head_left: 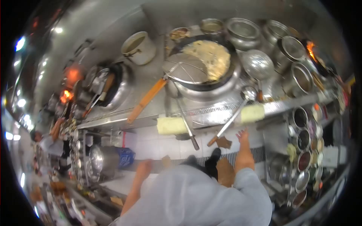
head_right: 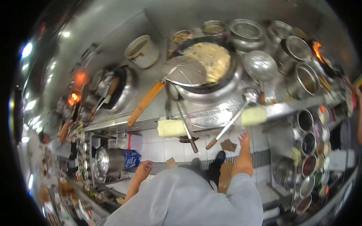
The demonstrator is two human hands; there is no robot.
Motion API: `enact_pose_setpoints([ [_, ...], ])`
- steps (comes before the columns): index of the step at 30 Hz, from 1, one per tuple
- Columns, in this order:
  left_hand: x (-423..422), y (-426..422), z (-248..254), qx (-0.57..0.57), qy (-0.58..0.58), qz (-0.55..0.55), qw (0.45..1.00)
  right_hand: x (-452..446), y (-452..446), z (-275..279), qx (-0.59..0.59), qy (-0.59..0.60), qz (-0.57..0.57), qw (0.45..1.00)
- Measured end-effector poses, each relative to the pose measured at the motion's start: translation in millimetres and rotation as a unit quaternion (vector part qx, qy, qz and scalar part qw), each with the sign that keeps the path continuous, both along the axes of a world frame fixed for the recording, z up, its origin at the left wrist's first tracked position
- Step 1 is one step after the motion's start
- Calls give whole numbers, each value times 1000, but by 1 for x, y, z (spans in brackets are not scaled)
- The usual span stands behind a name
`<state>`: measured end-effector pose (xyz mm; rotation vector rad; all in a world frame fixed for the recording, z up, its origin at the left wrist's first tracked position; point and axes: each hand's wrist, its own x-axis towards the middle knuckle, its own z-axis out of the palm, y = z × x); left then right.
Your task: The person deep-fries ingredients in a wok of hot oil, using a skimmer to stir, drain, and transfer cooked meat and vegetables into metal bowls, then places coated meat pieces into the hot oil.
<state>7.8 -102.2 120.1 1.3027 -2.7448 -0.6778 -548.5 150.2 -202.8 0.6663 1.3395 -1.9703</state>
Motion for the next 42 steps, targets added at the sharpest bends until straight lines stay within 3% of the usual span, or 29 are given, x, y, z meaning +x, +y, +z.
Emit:
enact_pose_setpoints([
  [3, 16, 7, 4, 28, -25, 50, 998, -52, -25, -50, -52, -48, -80, 994],
  [5, 17, 19, 12, 46, -12, 56, 997, -64, -34, -26, -53, -69, -91, 992],
  [9, 26, 18, -3, 45, -15, 49, 998, -66, -21, -38, -63, -66, -120, 989],
  [11, 12, 17, 0, 50, -53, 24, 997, -42, -10, -19, -159, -80, -267, 947],
  [12, 9, 18, -1, 60, -54, 33, 996, -28, -7, -14, -150, -80, -260, 951],
  [14, -2, 13, -9, 75, -50, 41, 995, -3, 1, -3, -97, -83, -176, 976],
  [16, -18, 9, -5, 99, -38, 42, 993, 25, 4, -26, -82, -93, 0, 992],
  [18, -28, -2, -17, 119, -22, 38, 992, 69, -15, -16, -23, -22, 180, 983],
  [20, -30, -23, -47, 90, 123, 33, 988, 106, -34, -19, -93, 4, 290, 952],
  [21, -43, -34, -45, 175, 130, 114, 969, 128, -40, -16, -88, 7, 288, 954],
  [22, -58, -47, -43, 257, 136, 192, 938, 150, -48, -11, -58, -1, 358, 932],
  [23, -67, -63, -55, 260, 140, 186, 937, 172, -59, -5, -26, -8, 424, 905],
  [24, -74, -85, -76, 186, 153, 165, 956, 193, -73, 2, 6, -15, 486, 874],
  [25, -78, -104, -96, 110, 165, 141, 970, 216, -88, 12, 83, 54, 605, 790],
  [26, -83, -121, -109, 114, 171, 126, 971, 236, -106, 6, 60, 41, 674, 735],
  [27, -93, -141, -123, 69, 172, 136, 973, 254, -124, 44, 59, 30, 710, 701],
  [28, -115, -162, -134, 25, 180, 138, 974, 273, -143, 44, 10, -23, 660, 751],
  [30, -142, -195, -154, 65, 196, 134, 969, 295, -184, 89, -112, -63, 517, 846],
  [31, -155, -203, -149, 83, 125, 122, 981, 303, -201, 92, -231, -46, 439, 867],
  [32, -161, -206, -146, 96, 49, 110, 988, 308, -233, 141, -137, -50, 398, 906],
  [34, -155, -217, -182, -92, 122, 66, 986, 307, -262, 124, -271, -74, 321, 904],
  [35, -154, -220, -181, -98, 155, 63, 981, 311, -264, 129, -263, -67, 296, 916],
  [37, -146, -233, -193, -101, 189, 45, 976, 315, -271, 146, -122, -81, 349, 926],
  [38, -145, -242, -218, -35, 216, 68, 973, 314, -267, 151, -91, -5, 415, 905],
  [39, -143, -245, -232, 32, 241, 92, 966, 312, -257, 171, -90, 1, 402, 911],
  [40, -142, -238, -221, 34, 244, 79, 966, 307, -241, 220, 15, 104, 539, 836],
  [41, -140, -224, -196, 259, 312, 220, 887, 299, -222, 262, 123, 199, 650, 723],
  [42, -137, -212, -176, 466, 348, 343, 738, 287, -201, 281, 73, 250, 652, 712],
])
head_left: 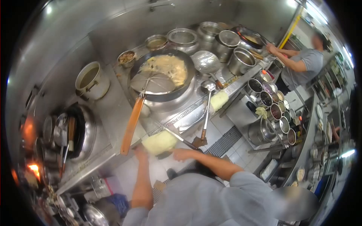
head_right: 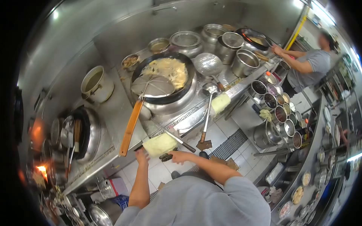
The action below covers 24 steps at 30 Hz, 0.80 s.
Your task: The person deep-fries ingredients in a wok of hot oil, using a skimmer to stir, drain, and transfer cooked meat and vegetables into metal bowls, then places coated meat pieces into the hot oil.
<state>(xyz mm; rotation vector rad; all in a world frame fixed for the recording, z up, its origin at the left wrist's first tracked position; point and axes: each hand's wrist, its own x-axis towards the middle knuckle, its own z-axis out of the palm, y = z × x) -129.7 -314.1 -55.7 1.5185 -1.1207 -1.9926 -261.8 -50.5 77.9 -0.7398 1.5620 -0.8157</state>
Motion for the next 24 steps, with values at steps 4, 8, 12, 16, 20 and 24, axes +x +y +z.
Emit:
enact_pose_setpoints([
  [4, 64, 26, -21, -60, -34, -68, 995, -88, 84, 41, -120, -8, -124, 985],
  [8, 139, 65, -19, -25, -55, -115, 992, -234, 150, 56, -159, 55, -403, 899],
  [12, 174, 109, -1, 28, -139, -88, 986, -365, 167, 90, -318, -142, -570, 744],
  [16, 172, 158, 47, -114, -261, -240, 928, -545, 154, 42, -370, -279, -612, 640],
  [20, 156, 190, 67, -82, -258, -164, 948, -632, 134, 80, -363, -295, -642, 607],
  [24, 157, 211, 68, -111, -284, -194, 932, -717, 159, 78, -402, -351, -598, 598],
])
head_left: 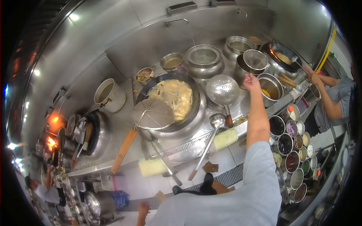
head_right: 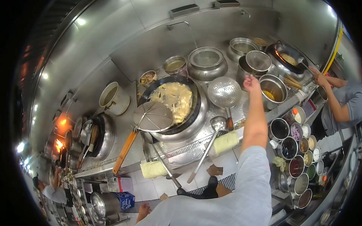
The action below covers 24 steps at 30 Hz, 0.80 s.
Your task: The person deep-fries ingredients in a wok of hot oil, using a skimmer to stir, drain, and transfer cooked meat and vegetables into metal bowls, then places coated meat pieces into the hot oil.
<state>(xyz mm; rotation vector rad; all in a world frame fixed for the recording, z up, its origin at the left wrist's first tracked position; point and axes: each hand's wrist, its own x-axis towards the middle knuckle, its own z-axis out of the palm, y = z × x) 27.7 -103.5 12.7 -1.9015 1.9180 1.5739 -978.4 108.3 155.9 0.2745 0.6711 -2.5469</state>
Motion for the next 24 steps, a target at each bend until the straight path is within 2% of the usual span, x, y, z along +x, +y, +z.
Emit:
enact_pose_setpoints([
  [1, 1, 6, 2, -9, -17, 2, 1000, -20, 15, 2, -72, -12, 53, 996],
  [3, 10, 13, 4, -11, -33, -3, 999, -13, 42, 29, -26, 33, 90, 995],
  [4, 14, 12, 6, -10, 58, 159, 986, 15, 55, 53, -19, 35, 88, 995],
  [5, 21, 8, 7, -8, 144, 318, 937, 69, 63, 80, 192, 121, 24, 974],
  [6, 46, -10, -9, -12, 261, 322, 910, 110, 73, 97, 392, 201, -39, 897],
  [7, 76, -32, -26, -17, 374, 326, 868, 126, 85, 105, 398, 205, -36, 893],
  [8, 82, -51, -19, -21, 389, 368, 844, 141, 96, 109, 528, 245, -43, 812],
  [9, 106, -83, -22, 87, 584, 184, 786, 153, 105, 107, 644, 279, -48, 711],
  [10, 49, -82, 34, -4, 416, 537, 734, 146, 119, 81, 743, 354, -127, 554],
  [11, 124, -135, -17, 73, 517, 309, 795, 142, 128, 54, 804, 417, -199, 374],
  [12, 52, -118, 57, -32, 417, 530, 738, 164, 129, 50, 827, 404, -171, 351],
  [14, 30, -137, 96, -62, 458, 481, 745, 211, 122, 44, 866, 378, -82, 317],
  [15, 9, -137, 120, -134, 402, 457, 782, 218, 120, 35, 882, 363, -22, 300],
  [16, 44, -171, 87, -174, 407, 389, 808, 222, 121, 23, 851, 413, -51, 320],
  [17, 60, -202, 70, -278, 306, 280, 866, 221, 123, 11, 818, 457, -82, 339],
  [18, 75, -233, 54, -391, 193, 185, 881, 212, 121, 1, 807, 465, -106, 349],
  [19, 46, -236, 89, -409, 139, 133, 892, 217, 111, 1, 802, 472, -104, 350],
  [21, -13, -211, 154, -331, 205, 172, 905, 239, 95, 19, 726, 526, -143, 421],
  [22, -26, -211, 176, -330, 207, 171, 905, 307, 63, 97, 695, 351, 31, 627],
  [23, -34, -211, 193, -232, 191, 145, 943, 304, 52, 86, 697, 350, 29, 624],
  [24, -40, -211, 201, -130, 173, 119, 969, 295, 43, 60, 600, 364, 56, 710],
])
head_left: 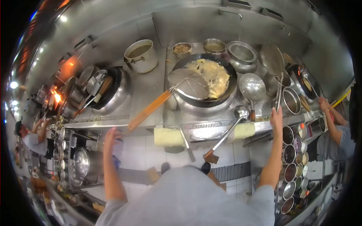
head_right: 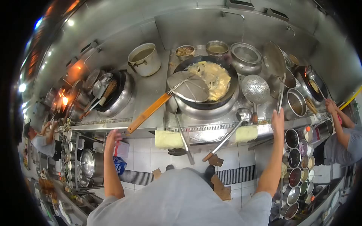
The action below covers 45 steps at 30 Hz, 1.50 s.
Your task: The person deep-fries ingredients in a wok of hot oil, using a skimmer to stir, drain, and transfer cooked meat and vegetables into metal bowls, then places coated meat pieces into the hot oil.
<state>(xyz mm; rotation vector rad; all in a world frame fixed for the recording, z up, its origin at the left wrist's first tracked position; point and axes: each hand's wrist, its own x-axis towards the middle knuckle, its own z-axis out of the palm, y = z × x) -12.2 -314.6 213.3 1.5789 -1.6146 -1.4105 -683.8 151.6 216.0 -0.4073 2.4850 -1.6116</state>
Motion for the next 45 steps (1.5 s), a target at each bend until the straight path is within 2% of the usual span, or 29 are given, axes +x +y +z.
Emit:
enact_pose_setpoints([
  [1, -5, -3, 4, 7, 1, -4, 1000, 2, -7, -11, -110, -44, 58, 991],
  [3, -8, -12, 7, 150, 122, -142, 971, 57, -53, 5, -233, -170, 88, 954],
  [5, -8, -19, -2, 161, 155, -187, 957, 94, -103, 3, -147, -150, 97, 973],
  [7, -15, -25, -13, 175, 190, -235, 937, 124, -158, -9, 49, -58, 45, 996],
  [8, -20, -28, -14, 181, 186, -262, 930, 117, -185, -44, 128, 90, 25, 987],
  [9, -24, -29, -14, 185, 181, -289, 922, 114, -203, -70, 204, 233, 5, 951],
  [10, -29, -31, -12, 197, 212, -307, 907, 128, -212, -61, 210, 237, -5, 949],
  [13, -44, -37, -12, 174, 205, -332, 904, 166, -240, -14, 163, 132, 0, 978],
  [15, -52, -43, -12, 173, 199, -323, 909, 187, -243, 10, 103, -20, -36, 994],
  [18, -63, -58, -6, 145, 209, -340, 905, 188, -240, 5, 137, 29, -94, 986],
  [19, -63, -61, 4, 127, 230, -309, 914, 172, -235, -13, 136, 32, -98, 985],
  [20, -63, -64, 14, 110, 249, -275, 922, 148, -226, -42, 28, -90, -83, 992],
  [21, -62, -69, 24, 111, 250, -276, 921, 136, -221, -57, -80, -209, -64, 973],
  [24, -62, -80, 58, 21, 267, -253, 930, 217, -257, 14, -42, -193, -68, 978],
  [25, -60, -80, 72, 13, 262, -250, 932, 193, -255, 0, -49, -198, -61, 977],
  [27, -60, -77, 92, 25, 232, -257, 938, 124, -241, -48, -156, -430, 34, 889],
  [28, -61, -77, 92, 20, 223, -259, 940, 146, -245, -14, -224, -520, 42, 823],
  [29, -61, -78, 89, 31, 212, -266, 940, 146, -244, -11, -232, -526, 42, 817],
  [32, -60, -80, 85, 44, 191, -274, 942, 122, -244, -16, -285, -614, 152, 720],
  [33, -59, -78, 82, 50, 183, -274, 943, 116, -244, -24, -287, -615, 150, 719],
  [35, -61, -76, 66, 71, 187, -270, 942, 125, -255, -17, -281, -508, 146, 801],
  [37, -67, -78, 45, 95, 197, -262, 940, 127, -256, -9, -267, -508, 132, 808],
  [39, -76, -80, 19, 148, 155, -320, 923, 138, -255, 4, -228, -427, 83, 871],
  [40, -81, -84, 3, 148, 149, -344, 915, 147, -257, 15, -225, -425, 80, 873],
  [42, -84, -91, 2, 134, 170, -340, 915, 169, -262, 32, -170, -345, 36, 922],
  [43, -84, -96, 3, 115, 189, -332, 917, 171, -264, 29, -170, -344, 28, 923],
  [45, -80, -111, 29, 91, 191, -334, 919, 173, -274, 24, -107, -245, 48, 962],
])
